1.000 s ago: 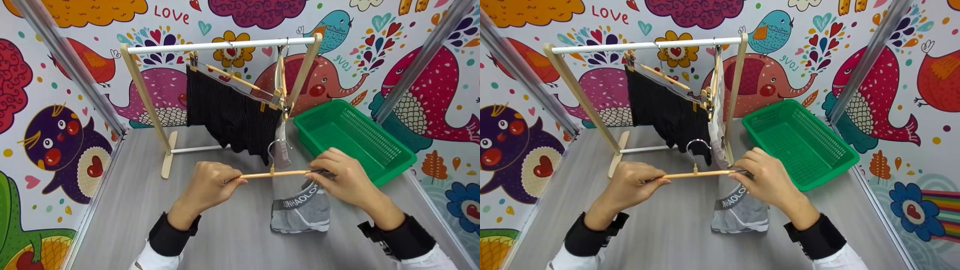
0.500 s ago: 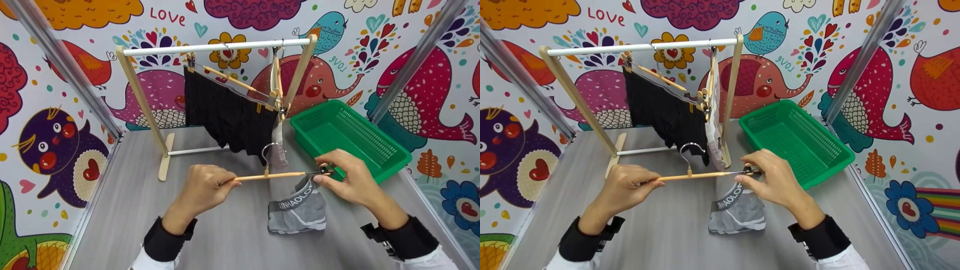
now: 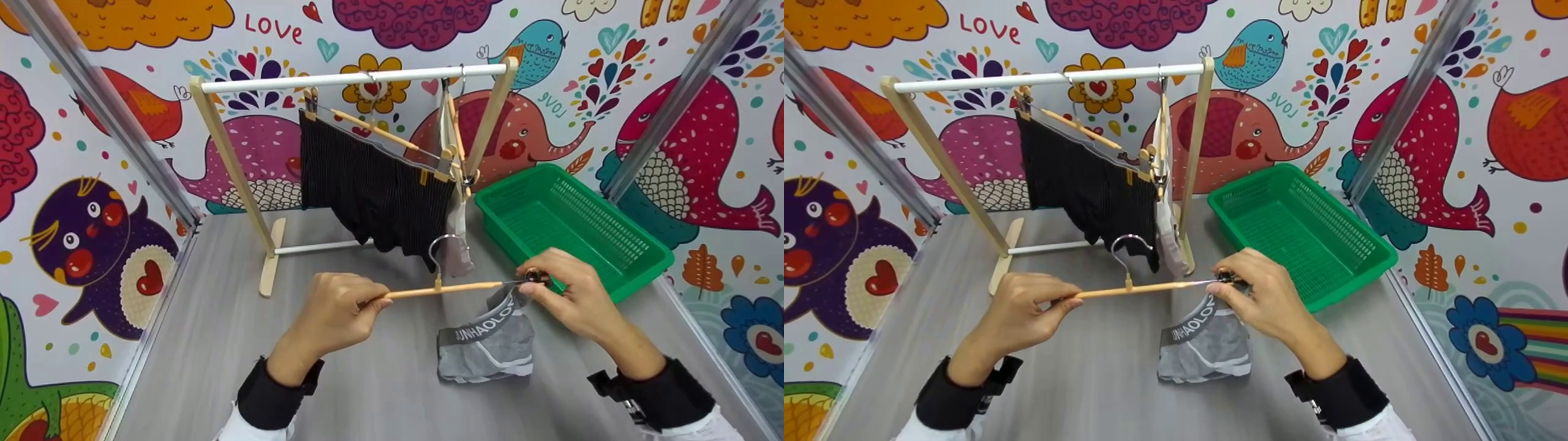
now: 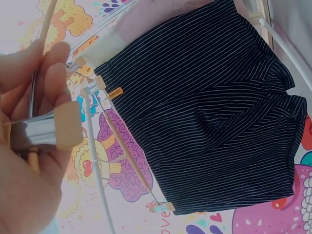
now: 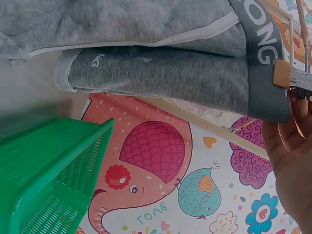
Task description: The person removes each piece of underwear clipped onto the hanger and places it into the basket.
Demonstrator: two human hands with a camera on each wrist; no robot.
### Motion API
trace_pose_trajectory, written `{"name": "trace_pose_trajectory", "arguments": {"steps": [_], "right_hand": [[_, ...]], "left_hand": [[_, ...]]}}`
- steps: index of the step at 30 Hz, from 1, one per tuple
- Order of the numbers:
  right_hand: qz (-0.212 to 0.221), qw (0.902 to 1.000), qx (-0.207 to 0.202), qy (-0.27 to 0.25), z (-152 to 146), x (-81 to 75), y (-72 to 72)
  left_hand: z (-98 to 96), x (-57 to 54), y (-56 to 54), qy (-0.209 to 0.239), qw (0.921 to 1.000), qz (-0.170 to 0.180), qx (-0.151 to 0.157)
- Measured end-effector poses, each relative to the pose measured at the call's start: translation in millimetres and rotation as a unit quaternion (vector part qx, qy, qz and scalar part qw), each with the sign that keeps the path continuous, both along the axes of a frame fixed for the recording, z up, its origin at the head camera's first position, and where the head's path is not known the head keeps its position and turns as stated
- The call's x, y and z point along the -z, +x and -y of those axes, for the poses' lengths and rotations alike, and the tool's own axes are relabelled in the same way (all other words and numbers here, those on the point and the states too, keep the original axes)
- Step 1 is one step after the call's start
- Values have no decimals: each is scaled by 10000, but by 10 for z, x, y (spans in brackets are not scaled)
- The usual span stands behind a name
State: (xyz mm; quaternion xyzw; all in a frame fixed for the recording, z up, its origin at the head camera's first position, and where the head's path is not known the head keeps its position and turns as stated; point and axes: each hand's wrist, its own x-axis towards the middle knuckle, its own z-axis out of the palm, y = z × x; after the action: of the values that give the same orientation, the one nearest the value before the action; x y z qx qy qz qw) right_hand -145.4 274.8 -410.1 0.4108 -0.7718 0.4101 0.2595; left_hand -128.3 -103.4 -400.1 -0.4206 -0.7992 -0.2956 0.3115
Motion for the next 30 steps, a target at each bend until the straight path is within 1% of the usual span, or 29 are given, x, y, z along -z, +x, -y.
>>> {"name": "trace_pose_trajectory", "arguments": {"steps": [4,10,20,25,30], "right_hand": [[-12,9998,-68,-186,29,-14,18],[-120,9993,-99,-335,64,-43,38],[-200,9991,-124,-357,75,-65,53],[-209,9991,-77,-358,75,-73,58],[-132,9994,-66,-301,72,-78,74]], "left_hand": [[9,-7,9,99,9999,90,85],[19,-33,11,133,9998,102,118],[54,-42,23,247,9993,170,243],[73,-39,34,330,9987,250,294],[92,-30,44,402,9978,371,369]]}}
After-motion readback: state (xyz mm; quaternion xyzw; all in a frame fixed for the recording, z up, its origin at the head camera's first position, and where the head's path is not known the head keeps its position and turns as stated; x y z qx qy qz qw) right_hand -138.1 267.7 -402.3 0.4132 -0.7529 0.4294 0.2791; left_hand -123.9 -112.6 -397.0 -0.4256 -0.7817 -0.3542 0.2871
